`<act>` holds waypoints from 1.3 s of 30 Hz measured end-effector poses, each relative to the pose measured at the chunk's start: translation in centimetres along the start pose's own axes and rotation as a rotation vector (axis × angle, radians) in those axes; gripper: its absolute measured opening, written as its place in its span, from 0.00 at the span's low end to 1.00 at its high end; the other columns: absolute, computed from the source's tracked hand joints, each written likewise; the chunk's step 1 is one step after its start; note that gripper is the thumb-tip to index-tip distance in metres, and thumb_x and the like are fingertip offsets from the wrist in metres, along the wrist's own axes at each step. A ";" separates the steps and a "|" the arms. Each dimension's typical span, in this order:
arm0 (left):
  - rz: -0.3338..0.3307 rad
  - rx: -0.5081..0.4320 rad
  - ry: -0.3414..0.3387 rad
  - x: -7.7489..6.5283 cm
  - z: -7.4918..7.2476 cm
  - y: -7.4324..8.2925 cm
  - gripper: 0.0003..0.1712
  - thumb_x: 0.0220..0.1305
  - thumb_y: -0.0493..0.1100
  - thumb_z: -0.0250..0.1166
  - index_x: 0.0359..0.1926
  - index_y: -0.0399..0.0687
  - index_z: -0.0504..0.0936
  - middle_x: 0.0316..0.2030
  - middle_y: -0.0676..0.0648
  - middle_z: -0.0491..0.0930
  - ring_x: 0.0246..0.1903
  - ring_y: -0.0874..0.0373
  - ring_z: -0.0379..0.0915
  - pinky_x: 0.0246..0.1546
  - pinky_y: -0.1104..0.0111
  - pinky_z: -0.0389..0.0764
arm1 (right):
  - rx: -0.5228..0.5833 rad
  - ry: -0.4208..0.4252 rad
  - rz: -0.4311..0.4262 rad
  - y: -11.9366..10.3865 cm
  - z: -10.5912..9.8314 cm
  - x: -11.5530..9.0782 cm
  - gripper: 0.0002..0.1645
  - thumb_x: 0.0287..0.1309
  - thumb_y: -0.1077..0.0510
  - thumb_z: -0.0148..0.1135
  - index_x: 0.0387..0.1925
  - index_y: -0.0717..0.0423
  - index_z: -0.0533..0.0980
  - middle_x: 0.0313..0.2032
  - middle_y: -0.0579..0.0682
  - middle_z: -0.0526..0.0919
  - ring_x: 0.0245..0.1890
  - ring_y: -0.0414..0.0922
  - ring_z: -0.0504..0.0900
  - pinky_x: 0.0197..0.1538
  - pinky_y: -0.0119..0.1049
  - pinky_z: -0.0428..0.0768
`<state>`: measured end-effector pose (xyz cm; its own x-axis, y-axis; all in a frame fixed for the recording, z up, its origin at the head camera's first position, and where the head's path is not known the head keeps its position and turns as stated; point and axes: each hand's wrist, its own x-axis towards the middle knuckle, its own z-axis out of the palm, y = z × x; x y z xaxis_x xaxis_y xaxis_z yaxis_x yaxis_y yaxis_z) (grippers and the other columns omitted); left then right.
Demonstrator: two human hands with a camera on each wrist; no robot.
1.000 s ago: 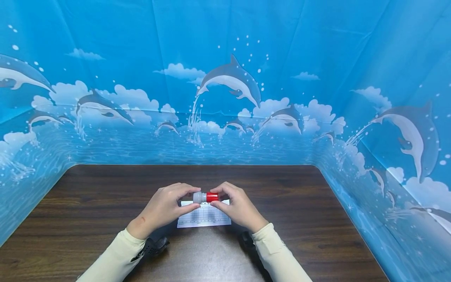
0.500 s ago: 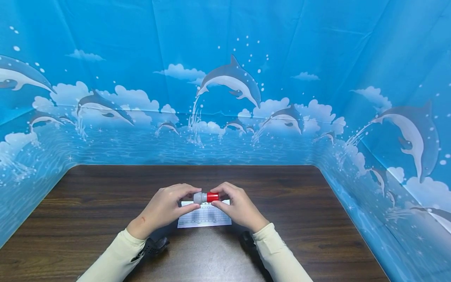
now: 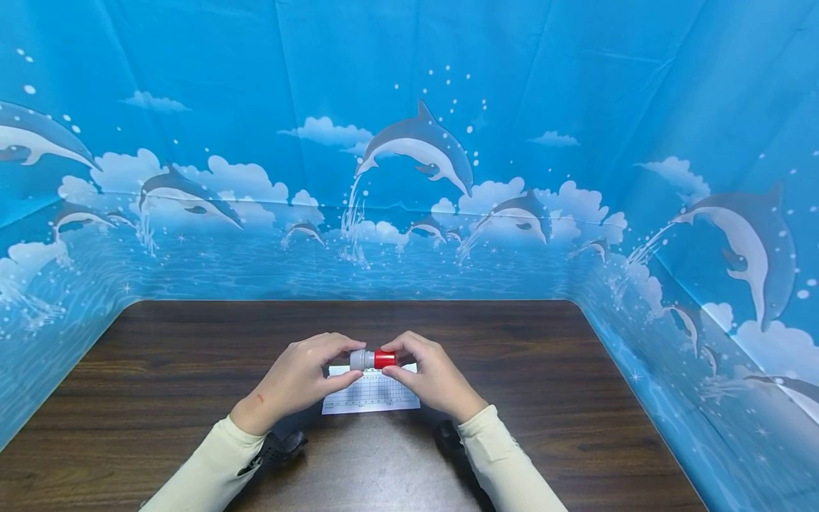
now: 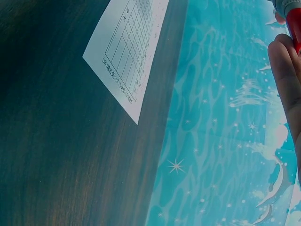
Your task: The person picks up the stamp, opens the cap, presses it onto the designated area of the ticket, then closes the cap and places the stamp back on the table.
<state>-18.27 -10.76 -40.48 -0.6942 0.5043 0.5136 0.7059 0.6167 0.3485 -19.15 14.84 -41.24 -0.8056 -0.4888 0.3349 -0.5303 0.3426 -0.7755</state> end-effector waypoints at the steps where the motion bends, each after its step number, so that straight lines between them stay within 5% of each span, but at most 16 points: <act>1: 0.000 -0.001 -0.005 0.0 0.0 0.0 0.25 0.59 0.50 0.79 0.57 0.52 0.86 0.47 0.55 0.87 0.39 0.65 0.82 0.42 0.70 0.86 | -0.002 -0.005 -0.002 0.1 0.0 0.0 0.20 0.59 0.66 0.75 0.51 0.49 0.83 0.45 0.47 0.85 0.43 0.40 0.86 0.45 0.41 0.88; 11: 0.004 0.011 0.002 0.0 0.0 -0.1 0.24 0.57 0.52 0.80 0.53 0.51 0.87 0.43 0.57 0.87 0.37 0.65 0.80 0.39 0.71 0.85 | -0.010 -0.013 0.006 0.3 0.0 0.0 0.19 0.60 0.63 0.75 0.51 0.47 0.82 0.45 0.43 0.85 0.43 0.40 0.86 0.45 0.42 0.88; 25: -0.003 0.003 -0.033 0.0 -0.1 0.0 0.24 0.60 0.50 0.79 0.56 0.52 0.86 0.45 0.56 0.86 0.37 0.62 0.82 0.40 0.70 0.86 | -0.009 -0.027 -0.027 0.2 -0.1 0.0 0.18 0.61 0.64 0.74 0.52 0.50 0.82 0.46 0.54 0.85 0.43 0.41 0.86 0.46 0.42 0.88; 32: 0.002 0.012 -0.014 0.0 -0.1 0.0 0.24 0.57 0.52 0.80 0.53 0.52 0.86 0.42 0.57 0.86 0.36 0.64 0.80 0.38 0.71 0.85 | -0.015 -0.018 -0.020 0.3 -0.1 0.0 0.18 0.60 0.62 0.75 0.51 0.48 0.82 0.45 0.42 0.85 0.42 0.39 0.86 0.45 0.43 0.88; 39: -0.001 -0.002 -0.026 0.0 0.0 -0.1 0.24 0.59 0.49 0.79 0.55 0.50 0.86 0.44 0.55 0.86 0.37 0.61 0.83 0.39 0.70 0.86 | -0.005 -0.018 -0.059 0.5 0.0 0.0 0.17 0.61 0.61 0.74 0.52 0.50 0.82 0.46 0.52 0.86 0.43 0.40 0.87 0.45 0.42 0.88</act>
<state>-18.35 -10.78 -40.49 -0.6980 0.5197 0.4926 0.7058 0.6156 0.3506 -19.44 15.02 -41.59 -0.7680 -0.5223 0.3707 -0.5783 0.3167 -0.7519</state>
